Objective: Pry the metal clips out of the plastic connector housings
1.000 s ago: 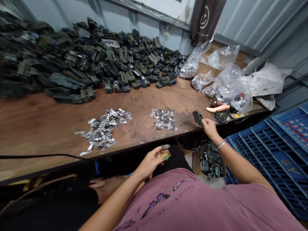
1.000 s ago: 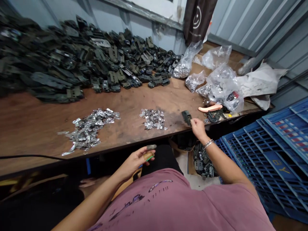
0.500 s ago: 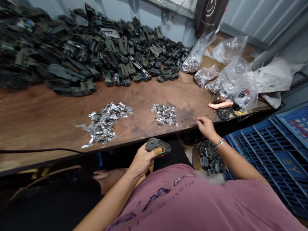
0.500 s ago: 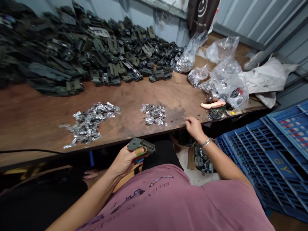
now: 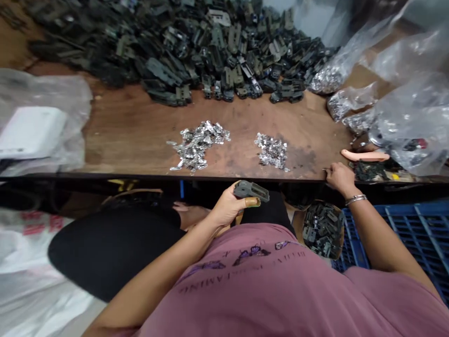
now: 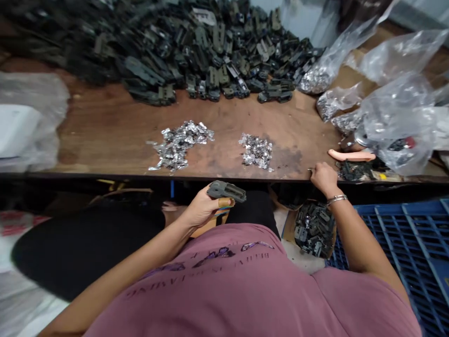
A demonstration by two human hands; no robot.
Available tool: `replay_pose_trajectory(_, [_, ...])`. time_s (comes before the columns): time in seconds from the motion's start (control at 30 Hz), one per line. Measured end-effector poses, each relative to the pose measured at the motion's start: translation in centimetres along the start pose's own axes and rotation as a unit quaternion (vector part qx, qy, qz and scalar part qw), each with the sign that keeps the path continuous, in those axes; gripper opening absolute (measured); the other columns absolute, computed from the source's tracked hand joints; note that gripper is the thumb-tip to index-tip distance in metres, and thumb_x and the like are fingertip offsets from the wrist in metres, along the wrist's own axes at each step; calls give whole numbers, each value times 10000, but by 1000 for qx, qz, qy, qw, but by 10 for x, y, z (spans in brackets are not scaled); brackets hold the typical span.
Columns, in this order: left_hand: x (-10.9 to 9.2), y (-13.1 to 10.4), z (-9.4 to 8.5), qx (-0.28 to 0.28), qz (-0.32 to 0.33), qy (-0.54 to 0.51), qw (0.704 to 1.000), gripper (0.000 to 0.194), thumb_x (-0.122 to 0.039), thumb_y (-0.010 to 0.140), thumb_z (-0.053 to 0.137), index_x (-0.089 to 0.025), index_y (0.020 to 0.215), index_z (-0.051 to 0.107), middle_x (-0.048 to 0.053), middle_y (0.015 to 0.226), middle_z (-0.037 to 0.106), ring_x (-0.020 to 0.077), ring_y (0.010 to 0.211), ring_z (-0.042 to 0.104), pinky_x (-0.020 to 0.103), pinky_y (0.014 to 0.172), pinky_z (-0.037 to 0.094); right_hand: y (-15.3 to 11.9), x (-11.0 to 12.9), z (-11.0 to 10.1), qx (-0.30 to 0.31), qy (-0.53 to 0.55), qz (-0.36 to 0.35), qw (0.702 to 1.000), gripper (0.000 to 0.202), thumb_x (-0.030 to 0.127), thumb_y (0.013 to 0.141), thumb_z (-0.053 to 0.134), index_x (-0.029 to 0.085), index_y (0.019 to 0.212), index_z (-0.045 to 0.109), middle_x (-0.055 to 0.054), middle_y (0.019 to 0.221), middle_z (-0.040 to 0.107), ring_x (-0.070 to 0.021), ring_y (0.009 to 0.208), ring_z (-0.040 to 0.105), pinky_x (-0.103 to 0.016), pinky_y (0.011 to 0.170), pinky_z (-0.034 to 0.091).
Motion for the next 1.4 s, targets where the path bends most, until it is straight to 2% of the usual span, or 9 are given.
replay_pose_trajectory(0.37, [-10, -11, -8, 13, 44, 110, 993, 418, -213, 536, 837, -167, 856, 573, -11, 831, 664, 122, 732, 616, 249, 735, 511, -1, 16, -5, 2, 33, -12, 999, 269, 353, 910, 488, 140, 926, 651, -149, 975, 655, -242, 824, 606, -310, 646, 371])
replay_pose_trajectory(0.53, [-13, -13, -13, -17, 55, 139, 989, 413, -272, 533, 833, -178, 810, 541, -30, 758, 621, 115, 678, 574, 248, 698, 491, -1, 22, -5, 8, 61, -4, 998, 248, 331, 912, 497, 142, 912, 658, -138, 954, 657, -237, 827, 601, -307, 677, 401])
replay_pose_trajectory(0.63, [-16, -15, -16, -38, 56, 139, 988, 411, -292, 528, 824, -181, 792, 529, -31, 733, 610, 118, 666, 562, 256, 690, 485, -9, 41, -20, -38, 102, -19, 994, 267, 320, 903, 508, 134, 1022, 659, -149, 1025, 655, -247, 861, 606, -316, 717, 434])
replay_pose_trajectory(0.77, [-16, -16, -19, -49, 48, 132, 989, 414, -299, 522, 825, -179, 788, 531, -14, 753, 630, 132, 689, 577, 275, 713, 489, -25, 89, -43, -86, 240, -110, 961, 264, 285, 913, 498, 150, 1064, 667, -129, 1007, 667, -232, 900, 620, -317, 807, 472])
replay_pose_trajectory(0.87, [-14, -15, -20, -48, 49, 126, 990, 413, -293, 521, 828, -176, 783, 531, -11, 759, 639, 133, 698, 582, 278, 721, 491, -29, 122, -50, -72, 314, -160, 933, 235, 297, 905, 522, 171, 1009, 692, -100, 923, 682, -213, 864, 631, -305, 806, 480])
replay_pose_trajectory(0.93, [-14, -15, -20, -49, 51, 127, 989, 415, -289, 528, 829, -174, 793, 532, -12, 763, 641, 132, 703, 584, 278, 721, 494, -26, 137, -50, -58, 316, -158, 934, 219, 325, 883, 567, 177, 966, 705, -93, 907, 696, -217, 844, 638, -306, 781, 475])
replay_pose_trajectory(1.13, [-19, -16, -20, -56, 65, 137, 987, 392, -274, 545, 821, -167, 796, 539, -24, 752, 640, 112, 686, 582, 258, 712, 496, -13, 147, -39, -11, 323, -124, 938, 150, 291, 832, 598, 186, 767, 682, -55, 767, 703, -192, 703, 627, -280, 665, 427])
replay_pose_trajectory(1.27, [-22, -13, -20, -62, 84, 142, 984, 383, -273, 565, 815, -168, 821, 550, -22, 768, 643, 113, 690, 588, 252, 699, 503, -28, 141, -55, -34, 407, -122, 905, 131, 274, 818, 574, 175, 765, 642, -27, 672, 650, -160, 605, 576, -266, 614, 410])
replay_pose_trajectory(1.4, [-23, -9, -18, -50, 120, 189, 973, 361, -260, 597, 814, -169, 837, 560, -28, 770, 630, 106, 690, 577, 235, 683, 495, -66, 169, -96, -10, 530, -201, 824, 109, 269, 854, 554, 182, 818, 607, 4, 673, 616, -121, 585, 548, -233, 581, 419])
Point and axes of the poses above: each hand's wrist, its own y-axis towards the middle knuckle, its own z-axis out of the palm, x = y × z, the point moved 9 cm from there along y, towards the middle knuckle
